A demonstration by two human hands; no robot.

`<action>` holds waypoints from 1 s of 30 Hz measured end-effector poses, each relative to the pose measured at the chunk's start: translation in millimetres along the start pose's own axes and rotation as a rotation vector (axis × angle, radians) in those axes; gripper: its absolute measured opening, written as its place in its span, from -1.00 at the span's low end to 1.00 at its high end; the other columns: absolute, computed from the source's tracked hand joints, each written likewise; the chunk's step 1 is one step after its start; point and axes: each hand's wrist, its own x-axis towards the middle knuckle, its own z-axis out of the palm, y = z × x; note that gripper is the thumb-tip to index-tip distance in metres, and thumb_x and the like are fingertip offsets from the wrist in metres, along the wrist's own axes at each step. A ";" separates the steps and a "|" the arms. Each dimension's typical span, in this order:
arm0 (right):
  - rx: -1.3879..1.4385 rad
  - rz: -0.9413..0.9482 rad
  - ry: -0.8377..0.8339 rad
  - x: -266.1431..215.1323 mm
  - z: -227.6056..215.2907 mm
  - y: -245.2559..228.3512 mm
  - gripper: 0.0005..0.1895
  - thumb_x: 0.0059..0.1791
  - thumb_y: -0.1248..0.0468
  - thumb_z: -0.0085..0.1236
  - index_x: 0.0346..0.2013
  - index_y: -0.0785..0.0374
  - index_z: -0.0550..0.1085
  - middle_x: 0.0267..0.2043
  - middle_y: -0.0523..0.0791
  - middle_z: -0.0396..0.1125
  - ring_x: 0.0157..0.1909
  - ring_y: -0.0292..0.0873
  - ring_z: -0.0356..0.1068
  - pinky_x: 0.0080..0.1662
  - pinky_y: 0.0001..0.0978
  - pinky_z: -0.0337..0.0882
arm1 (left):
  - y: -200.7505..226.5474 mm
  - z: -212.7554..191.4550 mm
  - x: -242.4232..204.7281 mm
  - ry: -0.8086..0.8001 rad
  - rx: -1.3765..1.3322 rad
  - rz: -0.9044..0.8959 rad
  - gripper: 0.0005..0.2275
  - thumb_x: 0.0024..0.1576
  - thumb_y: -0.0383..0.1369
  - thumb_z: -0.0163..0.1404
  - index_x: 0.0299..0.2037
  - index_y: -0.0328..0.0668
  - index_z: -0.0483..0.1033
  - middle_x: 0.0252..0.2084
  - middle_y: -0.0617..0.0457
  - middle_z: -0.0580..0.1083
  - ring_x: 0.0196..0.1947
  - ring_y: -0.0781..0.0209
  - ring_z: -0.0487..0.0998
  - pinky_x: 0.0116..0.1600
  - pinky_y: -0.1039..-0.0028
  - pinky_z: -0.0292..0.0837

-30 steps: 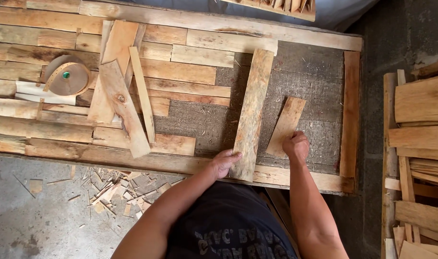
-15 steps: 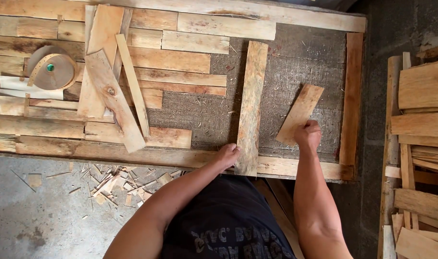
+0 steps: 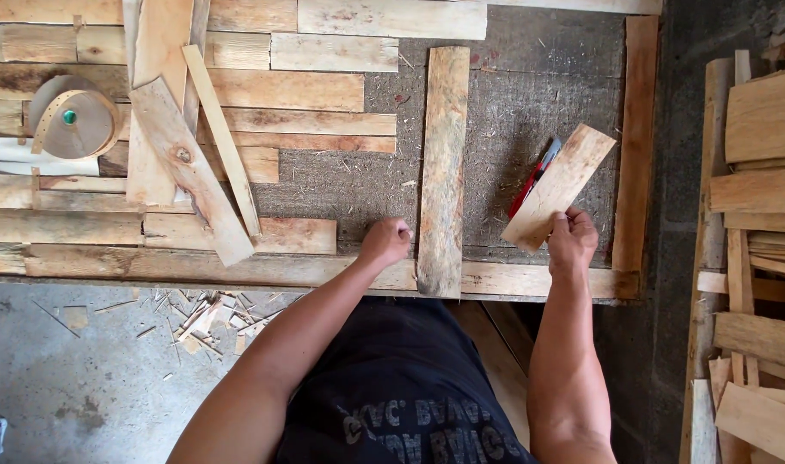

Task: Cutting and fitting thin wood planks using a utility knife to create a surface pattern.

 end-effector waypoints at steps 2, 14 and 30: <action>0.084 -0.056 -0.042 18.3 -1.9 30.4 -0.89 0.11 0.37 0.10 -0.07 0.26 0.49 -0.22 -0.14 0.48 -0.32 -0.35 0.42 -0.29 -0.57 0.49 | 13.4 -13.3 -5.9 0.040 -0.015 -0.014 -0.86 0.27 -0.43 -0.10 -0.10 -0.14 0.54 -0.22 -0.03 0.60 -0.49 0.21 0.51 -0.39 0.34 0.48; 0.236 -0.085 -0.026 27.8 -20.2 73.1 -0.83 0.14 0.36 0.05 0.02 0.32 0.47 -0.17 -0.10 0.48 -0.25 -0.27 0.45 -0.24 -0.40 0.52 | 7.6 -21.1 8.1 0.371 -0.219 0.018 -0.92 0.21 -0.46 0.05 -0.16 -0.10 0.59 -0.18 0.08 0.63 -0.29 0.31 0.64 -0.22 0.49 0.59; -0.508 -0.157 0.151 31.5 -0.1 15.2 -0.65 0.11 0.45 -0.27 0.09 0.35 0.45 -0.22 0.07 0.47 -0.44 -0.08 0.42 -0.42 -0.14 0.43 | 38.3 9.5 0.6 0.469 0.409 0.633 -0.71 0.19 -0.44 0.14 0.11 -0.16 0.48 0.36 -0.23 0.35 0.35 -0.11 0.38 0.47 0.25 0.29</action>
